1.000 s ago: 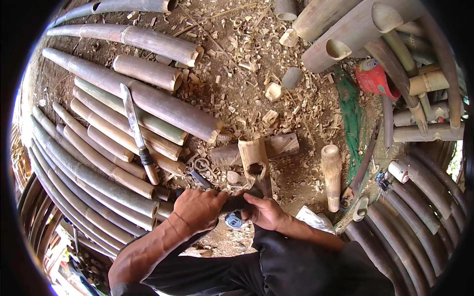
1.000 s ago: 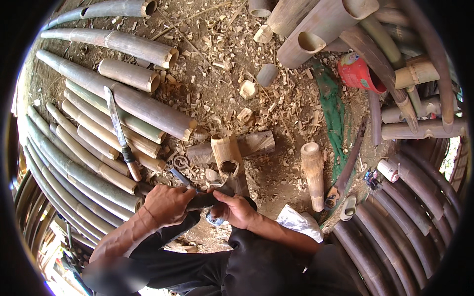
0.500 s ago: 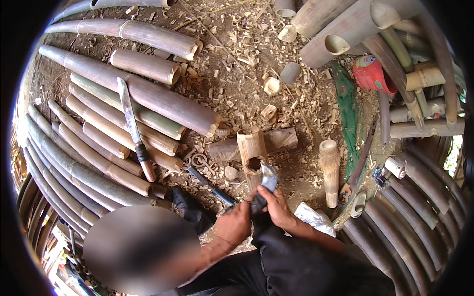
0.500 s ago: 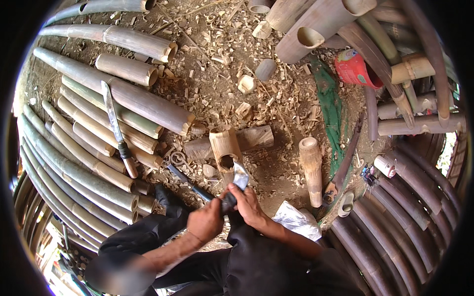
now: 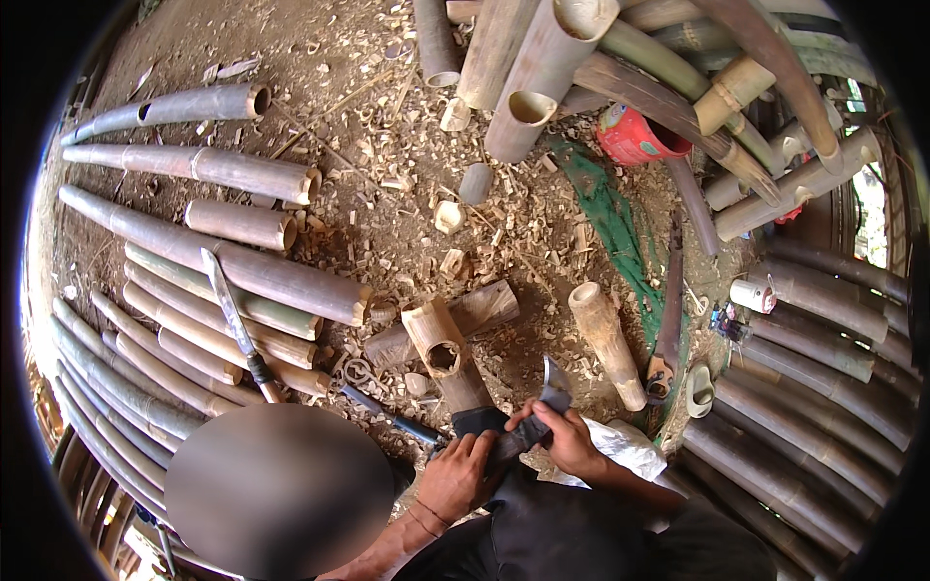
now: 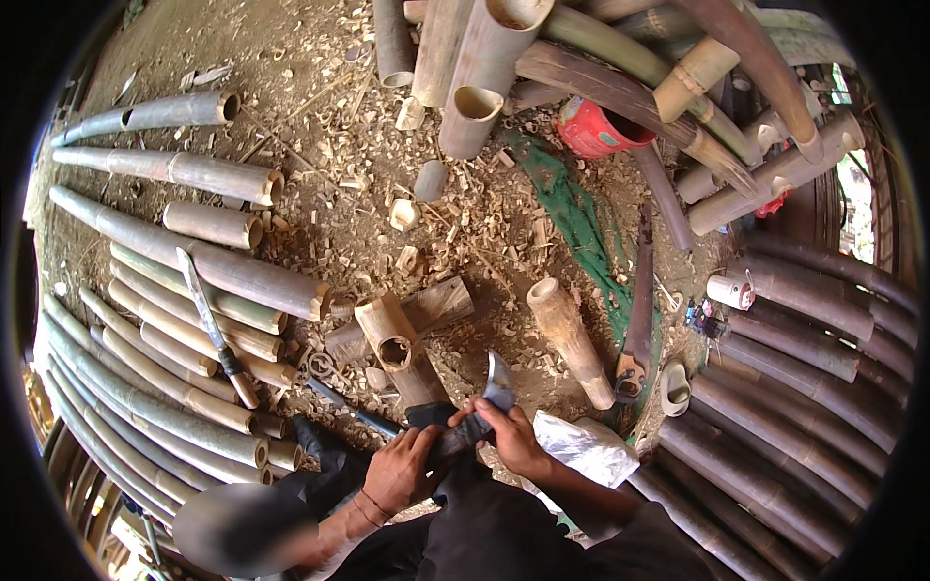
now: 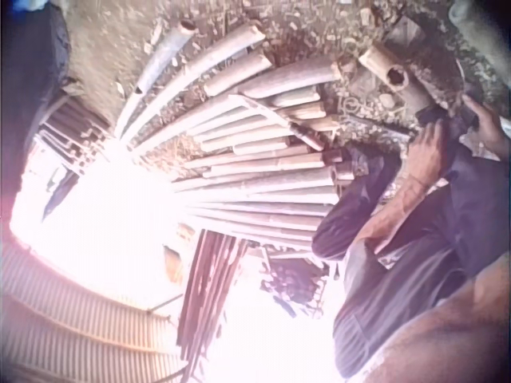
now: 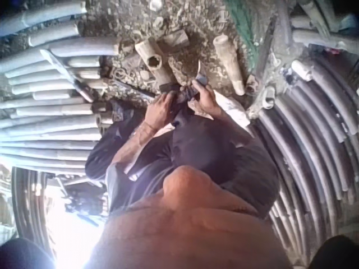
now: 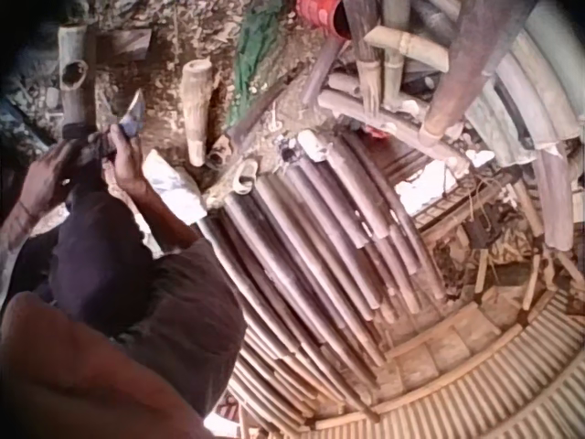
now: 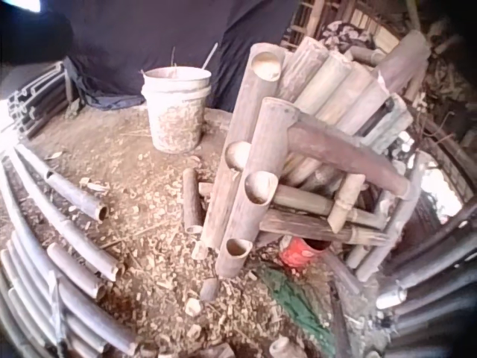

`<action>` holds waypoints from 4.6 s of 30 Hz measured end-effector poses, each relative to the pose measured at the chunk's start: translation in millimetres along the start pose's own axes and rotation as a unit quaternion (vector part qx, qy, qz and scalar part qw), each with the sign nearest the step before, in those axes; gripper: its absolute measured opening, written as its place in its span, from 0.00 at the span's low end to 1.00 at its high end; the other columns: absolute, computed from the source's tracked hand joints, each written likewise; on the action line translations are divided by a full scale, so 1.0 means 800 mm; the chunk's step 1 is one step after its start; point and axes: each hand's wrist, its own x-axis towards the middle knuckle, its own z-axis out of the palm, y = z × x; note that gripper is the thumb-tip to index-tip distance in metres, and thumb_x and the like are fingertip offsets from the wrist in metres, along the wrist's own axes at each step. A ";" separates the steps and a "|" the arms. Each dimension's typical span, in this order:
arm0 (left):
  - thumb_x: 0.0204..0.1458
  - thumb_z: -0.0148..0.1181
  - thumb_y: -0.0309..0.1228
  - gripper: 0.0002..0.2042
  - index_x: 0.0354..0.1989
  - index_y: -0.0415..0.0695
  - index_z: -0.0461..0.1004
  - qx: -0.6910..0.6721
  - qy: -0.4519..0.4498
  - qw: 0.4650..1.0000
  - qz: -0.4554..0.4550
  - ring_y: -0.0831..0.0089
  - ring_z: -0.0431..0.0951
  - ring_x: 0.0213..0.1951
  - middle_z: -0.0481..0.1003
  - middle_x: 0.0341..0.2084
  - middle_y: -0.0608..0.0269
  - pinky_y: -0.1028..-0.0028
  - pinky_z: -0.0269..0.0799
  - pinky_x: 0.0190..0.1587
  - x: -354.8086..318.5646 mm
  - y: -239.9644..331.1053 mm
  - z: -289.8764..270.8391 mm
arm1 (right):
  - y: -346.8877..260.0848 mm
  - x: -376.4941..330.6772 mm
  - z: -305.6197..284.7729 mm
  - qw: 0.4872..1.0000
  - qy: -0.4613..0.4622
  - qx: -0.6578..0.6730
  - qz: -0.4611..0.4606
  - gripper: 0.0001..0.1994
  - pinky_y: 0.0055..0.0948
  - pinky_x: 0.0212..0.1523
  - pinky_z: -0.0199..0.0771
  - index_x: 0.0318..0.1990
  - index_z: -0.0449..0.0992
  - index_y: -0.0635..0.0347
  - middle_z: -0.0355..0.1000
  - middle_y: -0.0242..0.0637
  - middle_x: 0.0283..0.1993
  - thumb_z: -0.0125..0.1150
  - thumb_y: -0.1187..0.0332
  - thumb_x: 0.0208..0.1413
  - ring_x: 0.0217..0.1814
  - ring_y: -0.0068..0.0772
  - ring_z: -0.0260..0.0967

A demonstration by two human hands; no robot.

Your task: The person sits on the ground and uses a chisel and a wooden mallet to carve the inside of a short bamboo segment. They repeatedly strike the chisel to remove material, then use a broom to sweep away the debris before continuing to carve.

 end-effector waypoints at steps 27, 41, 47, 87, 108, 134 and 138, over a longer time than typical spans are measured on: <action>0.46 0.56 0.30 0.17 0.45 0.38 0.66 0.122 0.031 0.991 -0.036 0.59 0.77 0.36 0.73 0.33 0.55 0.65 0.74 0.36 -0.019 -0.034 -0.052 | 0.002 0.046 0.072 0.995 -0.072 0.036 0.060 0.11 0.20 0.25 0.72 0.42 0.71 0.56 0.77 0.45 0.40 0.47 0.61 0.65 0.34 0.26 0.75; 0.44 0.58 0.34 0.15 0.41 0.44 0.69 0.070 -0.185 0.973 -0.123 0.51 0.80 0.29 0.78 0.26 0.49 0.56 0.75 0.32 0.002 -0.127 -0.107 | 0.026 0.100 0.112 0.967 -0.088 0.044 0.235 0.12 0.21 0.24 0.71 0.43 0.76 0.63 0.77 0.40 0.42 0.52 0.64 0.62 0.17 0.20 0.60; 0.44 0.60 0.36 0.18 0.42 0.44 0.66 -0.085 -0.059 0.969 -0.223 0.45 0.78 0.27 0.77 0.26 0.46 0.52 0.75 0.34 -0.012 -0.080 -0.006 | 0.033 0.087 0.096 0.958 0.015 -0.262 0.116 0.16 0.19 0.19 0.65 0.37 0.78 0.63 0.78 0.35 0.27 0.51 0.58 0.62 0.18 0.18 0.64; 0.41 0.60 0.34 0.17 0.42 0.48 0.72 0.059 -0.222 0.967 -0.110 0.51 0.80 0.30 0.78 0.24 0.51 0.57 0.76 0.33 0.019 -0.143 -0.111 | 0.032 0.096 0.115 0.974 -0.082 0.070 0.201 0.13 0.25 0.23 0.71 0.43 0.77 0.67 0.75 0.32 0.27 0.55 0.65 0.60 0.17 0.16 0.63; 0.47 0.57 0.30 0.12 0.42 0.46 0.72 0.147 -0.222 0.962 -0.057 0.57 0.82 0.30 0.79 0.24 0.56 0.61 0.76 0.31 0.022 -0.117 -0.142 | 0.044 0.099 0.104 0.954 -0.144 0.134 0.228 0.11 0.24 0.27 0.73 0.47 0.74 0.59 0.73 0.30 0.31 0.54 0.63 0.63 0.17 0.16 0.60; 0.40 0.65 0.38 0.29 0.53 0.43 0.67 -0.202 -0.058 0.955 -0.207 0.44 0.79 0.29 0.77 0.26 0.42 0.55 0.76 0.38 0.001 -0.082 0.028 | 0.032 0.090 0.091 0.914 0.041 -0.400 0.051 0.19 0.31 0.26 0.72 0.34 0.78 0.66 0.78 0.44 0.30 0.50 0.57 0.63 0.21 0.32 0.71; 0.42 0.66 0.39 0.42 0.67 0.39 0.54 -0.301 0.011 0.916 -0.265 0.45 0.80 0.36 0.78 0.32 0.39 0.61 0.76 0.40 0.026 -0.039 0.064 | 0.033 0.104 0.089 0.865 0.082 -0.494 -0.022 0.22 0.41 0.34 0.74 0.32 0.79 0.64 0.76 0.43 0.22 0.47 0.53 0.62 0.27 0.47 0.75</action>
